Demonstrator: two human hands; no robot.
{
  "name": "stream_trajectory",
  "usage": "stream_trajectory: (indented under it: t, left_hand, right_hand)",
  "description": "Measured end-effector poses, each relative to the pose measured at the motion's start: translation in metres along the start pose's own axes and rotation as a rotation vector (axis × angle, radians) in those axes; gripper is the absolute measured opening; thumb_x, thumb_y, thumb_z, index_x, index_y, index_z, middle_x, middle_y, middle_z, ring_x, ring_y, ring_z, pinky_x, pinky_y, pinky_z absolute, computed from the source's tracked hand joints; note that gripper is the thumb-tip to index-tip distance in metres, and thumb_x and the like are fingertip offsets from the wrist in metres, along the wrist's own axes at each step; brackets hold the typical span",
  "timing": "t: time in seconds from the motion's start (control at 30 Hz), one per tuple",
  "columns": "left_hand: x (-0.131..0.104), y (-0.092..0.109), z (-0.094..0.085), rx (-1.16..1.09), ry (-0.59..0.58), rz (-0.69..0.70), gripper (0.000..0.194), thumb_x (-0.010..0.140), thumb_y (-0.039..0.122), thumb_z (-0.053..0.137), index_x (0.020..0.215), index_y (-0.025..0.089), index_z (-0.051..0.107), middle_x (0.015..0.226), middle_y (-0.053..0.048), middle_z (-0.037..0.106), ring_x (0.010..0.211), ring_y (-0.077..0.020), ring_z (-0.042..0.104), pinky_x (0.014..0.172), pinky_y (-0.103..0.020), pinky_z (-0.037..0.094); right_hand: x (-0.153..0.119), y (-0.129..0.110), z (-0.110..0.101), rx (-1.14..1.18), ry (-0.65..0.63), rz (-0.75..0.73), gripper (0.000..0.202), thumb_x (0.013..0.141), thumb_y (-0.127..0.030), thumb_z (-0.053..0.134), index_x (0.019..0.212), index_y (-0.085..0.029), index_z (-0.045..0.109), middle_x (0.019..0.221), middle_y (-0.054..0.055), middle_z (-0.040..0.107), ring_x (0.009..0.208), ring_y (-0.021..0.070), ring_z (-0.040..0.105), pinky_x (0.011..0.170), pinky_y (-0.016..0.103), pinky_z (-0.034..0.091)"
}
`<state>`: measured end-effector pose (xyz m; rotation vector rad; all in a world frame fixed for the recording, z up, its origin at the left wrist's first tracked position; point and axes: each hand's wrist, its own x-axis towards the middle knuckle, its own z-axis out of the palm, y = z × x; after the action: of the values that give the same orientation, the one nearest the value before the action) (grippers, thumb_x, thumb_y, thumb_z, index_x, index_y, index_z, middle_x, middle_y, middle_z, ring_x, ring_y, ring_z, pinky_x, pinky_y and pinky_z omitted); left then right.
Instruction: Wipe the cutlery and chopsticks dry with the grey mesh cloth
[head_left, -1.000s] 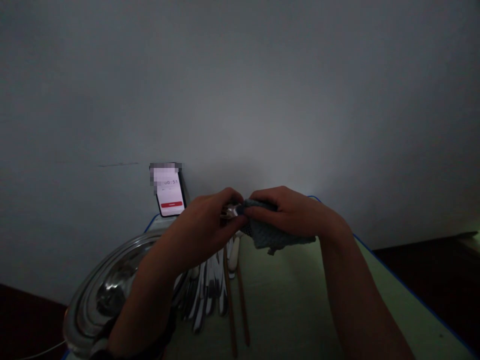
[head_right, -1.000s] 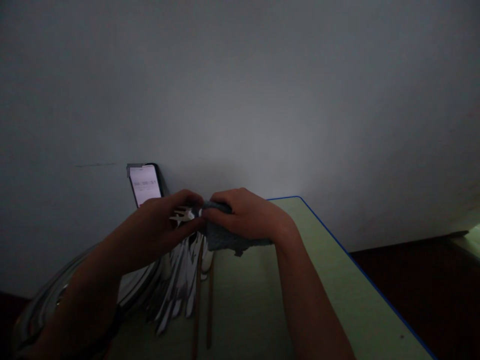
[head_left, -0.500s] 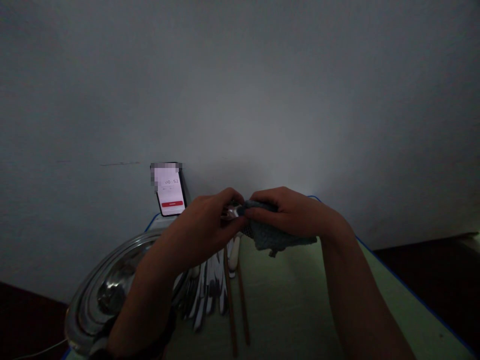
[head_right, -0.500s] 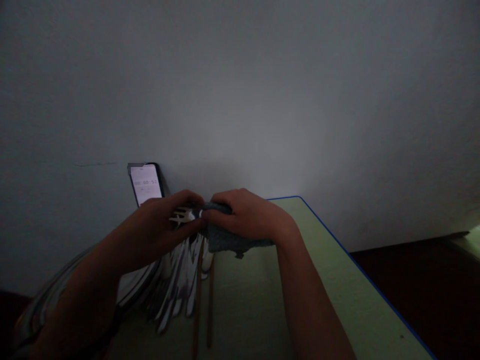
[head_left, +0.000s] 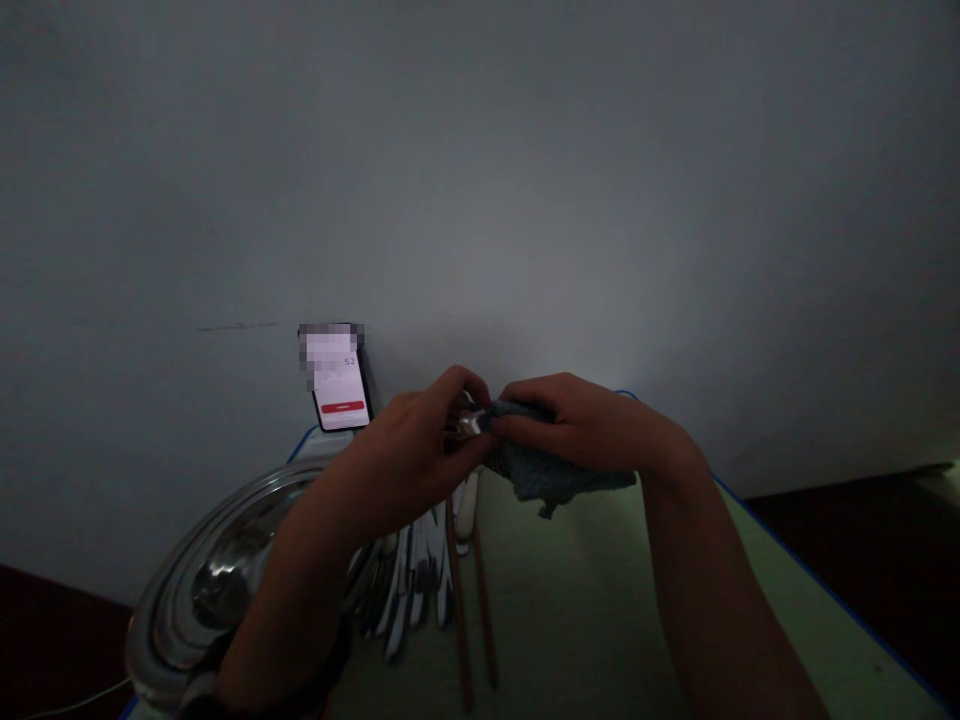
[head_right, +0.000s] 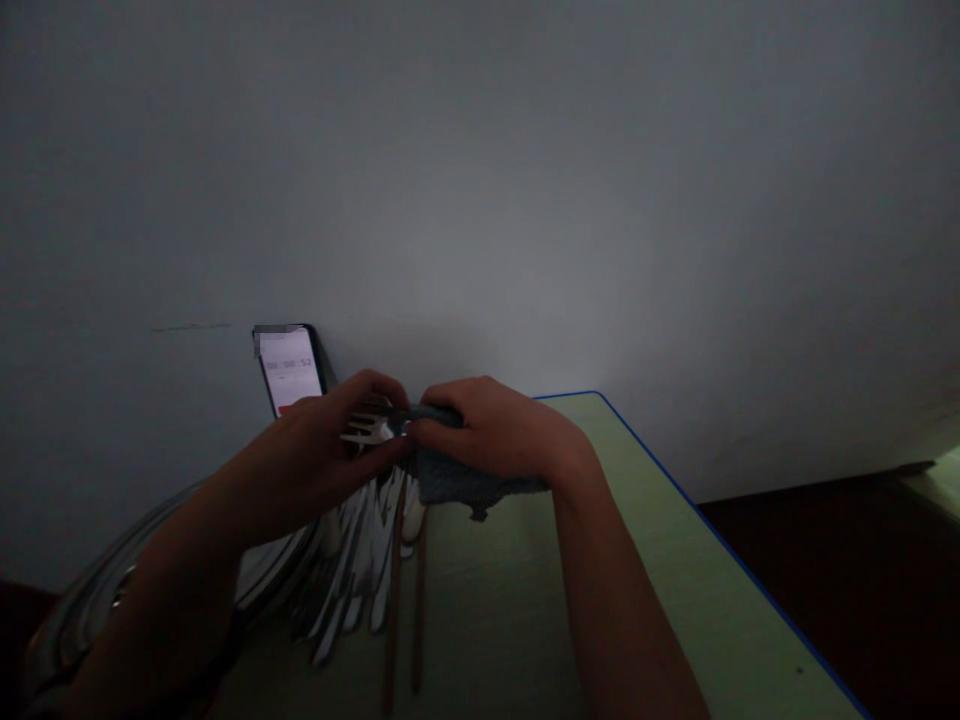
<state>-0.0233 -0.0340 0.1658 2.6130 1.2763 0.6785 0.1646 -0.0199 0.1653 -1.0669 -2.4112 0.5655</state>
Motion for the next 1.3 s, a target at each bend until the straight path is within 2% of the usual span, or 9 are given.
stream_trajectory:
  t: [0.3,0.43,0.6,0.7,0.8,0.97,1.03,1.17,1.3]
  left_hand:
    - [0.003,-0.013,0.000,-0.208,0.049,-0.016,0.014,0.084,0.030,0.049,0.093,0.020,0.050,0.088,-0.002,0.064,0.077,-0.0147,0.062,0.065,-0.024,0.048]
    - [0.002,-0.023,-0.005,-0.209,0.131,-0.150,0.020,0.085,0.034,0.047,0.092,0.017,0.057,0.078,-0.002,0.067,0.061,-0.0123,0.060,0.053,-0.021,0.046]
    - [0.001,-0.024,-0.008,-0.183,0.106,-0.214,0.026,0.085,0.037,0.047,0.090,0.017,0.063,0.077,-0.002,0.070,0.047,-0.0092,0.057,0.048,-0.022,0.045]
    - [0.001,-0.022,-0.007,-0.174,0.123,-0.259,0.027,0.084,0.037,0.048,0.090,0.017,0.064,0.072,-0.002,0.070,0.045,-0.0099,0.057,0.045,-0.021,0.044]
    - [0.002,-0.021,-0.008,-0.175,0.161,-0.317,0.027,0.082,0.038,0.051,0.089,0.015,0.065,0.065,-0.002,0.070,0.043,-0.0106,0.056,0.041,-0.020,0.042]
    - [0.004,-0.018,-0.006,-0.185,0.161,-0.292,0.028,0.081,0.039,0.050,0.089,0.017,0.065,0.062,-0.001,0.070,0.043,-0.0113,0.058,0.042,-0.021,0.043]
    - [0.006,-0.016,-0.004,-0.189,0.154,-0.277,0.027,0.082,0.038,0.049,0.088,0.017,0.065,0.063,-0.001,0.070,0.045,-0.0120,0.059,0.043,-0.021,0.044]
    - [0.011,-0.014,0.002,-0.187,0.169,-0.288,0.026,0.082,0.036,0.048,0.085,0.016,0.063,0.066,-0.002,0.071,0.047,-0.0126,0.061,0.046,-0.022,0.046]
    - [0.013,-0.014,0.002,-0.135,0.195,-0.279,0.025,0.082,0.035,0.048,0.085,0.016,0.064,0.061,-0.001,0.070,0.051,-0.0134,0.063,0.052,-0.023,0.046]
  right_hand:
    - [-0.002,0.004,0.000,0.036,0.004,-0.001,0.031,0.084,-0.041,0.044,0.086,-0.015,0.060,0.075,0.001,0.058,0.062,0.0099,0.049,0.055,0.022,0.033]
    - [-0.005,0.009,-0.001,0.061,-0.044,0.059,0.036,0.080,-0.049,0.048,0.090,-0.016,0.060,0.076,0.002,0.059,0.064,0.0113,0.051,0.054,0.022,0.034]
    - [-0.011,0.013,-0.004,0.085,-0.112,0.099,0.038,0.074,-0.049,0.058,0.093,-0.017,0.060,0.082,0.002,0.063,0.068,0.0131,0.055,0.056,0.023,0.037]
    - [-0.014,0.016,-0.007,0.089,-0.129,0.122,0.037,0.078,-0.049,0.053,0.095,-0.017,0.061,0.081,0.002,0.063,0.065,0.0124,0.055,0.054,0.023,0.036]
    - [-0.013,0.016,-0.008,0.041,-0.016,0.126,0.035,0.085,-0.045,0.042,0.087,-0.017,0.062,0.072,0.001,0.061,0.060,0.0114,0.052,0.052,0.023,0.033]
    - [-0.006,0.006,-0.006,-0.068,0.317,0.140,0.038,0.086,-0.043,0.038,0.070,-0.016,0.059,0.061,-0.001,0.054,0.056,0.0102,0.046,0.052,0.024,0.029]
    - [-0.003,0.000,-0.002,-0.041,0.356,0.135,0.042,0.088,-0.045,0.034,0.070,-0.016,0.059,0.061,0.000,0.054,0.055,0.0099,0.046,0.052,0.024,0.030]
    - [0.001,-0.007,0.005,0.002,0.193,0.103,0.047,0.091,-0.042,0.026,0.074,-0.015,0.062,0.069,0.003,0.061,0.061,0.0118,0.051,0.058,0.025,0.034]
    - [0.000,-0.003,0.006,-0.015,0.053,-0.030,0.027,0.089,-0.031,0.039,0.099,-0.019,0.061,0.096,0.004,0.065,0.081,0.0133,0.056,0.069,0.023,0.037]
